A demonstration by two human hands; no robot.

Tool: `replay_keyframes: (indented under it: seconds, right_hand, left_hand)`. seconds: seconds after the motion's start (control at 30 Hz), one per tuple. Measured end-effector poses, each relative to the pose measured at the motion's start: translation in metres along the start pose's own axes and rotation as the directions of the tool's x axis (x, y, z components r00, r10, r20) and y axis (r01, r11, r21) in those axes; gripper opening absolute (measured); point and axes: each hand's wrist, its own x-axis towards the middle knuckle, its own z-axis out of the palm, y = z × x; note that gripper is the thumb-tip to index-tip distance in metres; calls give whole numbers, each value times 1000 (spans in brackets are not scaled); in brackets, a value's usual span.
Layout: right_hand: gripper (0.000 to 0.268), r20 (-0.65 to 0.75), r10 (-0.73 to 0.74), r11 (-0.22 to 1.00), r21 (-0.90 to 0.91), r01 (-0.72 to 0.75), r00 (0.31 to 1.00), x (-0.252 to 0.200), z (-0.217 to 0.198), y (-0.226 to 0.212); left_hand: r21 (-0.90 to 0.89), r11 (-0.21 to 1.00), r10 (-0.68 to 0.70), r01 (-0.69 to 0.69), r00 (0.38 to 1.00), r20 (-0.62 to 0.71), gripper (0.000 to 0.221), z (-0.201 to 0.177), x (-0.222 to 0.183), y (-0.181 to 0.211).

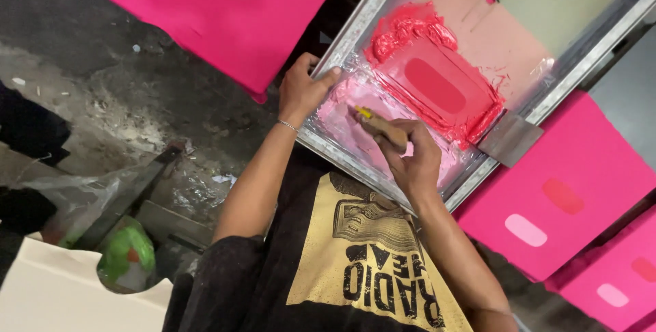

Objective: Screen printing designs onto pink fabric pieces using a screen and squeegee at a fast, professional pace.

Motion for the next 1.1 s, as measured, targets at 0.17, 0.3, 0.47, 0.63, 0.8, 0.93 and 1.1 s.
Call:
replay_keyframes:
  seconds: [0.17,0.3,0.47,0.63,0.8,0.93,1.1]
  right_hand:
    - [33,327,-554,711,-293,639,766,17,4,9]
    - [26,389,-545,664,-340,666,742,14,6,-3]
    - [23,385,-568,643,-344,684,727,24,8,-24]
    - [18,422,-545,535,-490,688,725,32,32,-4]
    - [16,496,-448,507,-544,668,744,29,23,-11]
    - [14,540,-392,515,-543,663,745,11,-10,4]
    - [21,494,-257,559,-625,545,830,-30,-55,44]
  left_hand:
    - [-33,999,-3,5,999,48,59,-10,-7,11]
    - [-37,999,-5,7,999,43,58,-15,-10,7]
    - [-18,1000,-4,5,998,59,55,-12,-7,3]
    - [31,998,58,-58,998,0,54,-8,-4,2]
    - [206,971,132,-122,991,-33,48,5,0,-1]
    - [178,974,156,-141,985,-71,45,5,-5,7]
    - [185,963,223,-199,968,-120,40,12,4,-8]
